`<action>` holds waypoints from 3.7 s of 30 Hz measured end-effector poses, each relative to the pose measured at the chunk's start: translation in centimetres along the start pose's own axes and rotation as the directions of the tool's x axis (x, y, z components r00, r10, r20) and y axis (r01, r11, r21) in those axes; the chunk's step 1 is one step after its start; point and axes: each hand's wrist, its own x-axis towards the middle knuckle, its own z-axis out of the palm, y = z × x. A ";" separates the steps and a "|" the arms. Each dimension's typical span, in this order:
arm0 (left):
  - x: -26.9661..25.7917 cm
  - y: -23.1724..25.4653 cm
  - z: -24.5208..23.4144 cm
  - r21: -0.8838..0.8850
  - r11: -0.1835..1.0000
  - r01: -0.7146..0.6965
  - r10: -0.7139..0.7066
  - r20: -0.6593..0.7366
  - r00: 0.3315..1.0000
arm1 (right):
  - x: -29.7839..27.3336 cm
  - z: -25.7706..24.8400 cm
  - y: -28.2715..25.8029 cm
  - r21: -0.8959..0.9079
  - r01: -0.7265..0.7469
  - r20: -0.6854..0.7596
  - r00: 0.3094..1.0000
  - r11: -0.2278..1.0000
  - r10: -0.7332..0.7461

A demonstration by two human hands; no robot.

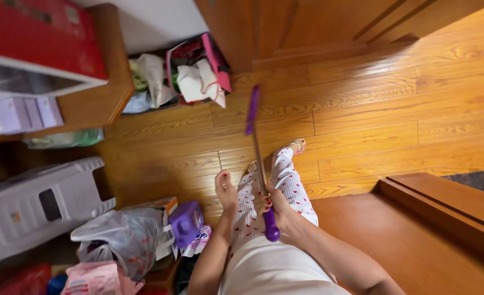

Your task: Sweep the floor in multiple rooms using a broom and dustpan.

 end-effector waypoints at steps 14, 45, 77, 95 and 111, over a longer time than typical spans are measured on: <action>-0.5 -0.2 -1.6 0.278 0.954 -0.112 0.051 0.218 0.975 | 0.8 -14.9 -12.0 0.146 0.106 0.065 0.991 0.984 -0.116; -10.4 -1.7 31.4 0.382 0.916 -0.125 -0.069 0.455 0.888 | -20.1 -16.1 -45.3 0.051 0.485 -0.034 0.874 0.873 -0.484; -11.4 1.4 55.5 0.375 0.919 -0.124 -0.177 0.672 0.719 | -32.0 -8.1 -42.2 0.214 0.267 0.241 0.918 0.940 -0.316; -12.8 4.9 72.5 0.419 0.890 -0.180 -0.242 0.769 0.592 | -41.5 -10.3 -56.9 -0.081 0.503 -0.133 0.850 0.860 -0.510; -21.2 3.5 85.3 0.441 0.894 -0.076 -0.271 0.670 0.692 | -54.5 -10.5 -76.1 -0.534 0.459 -0.222 0.735 0.711 -0.641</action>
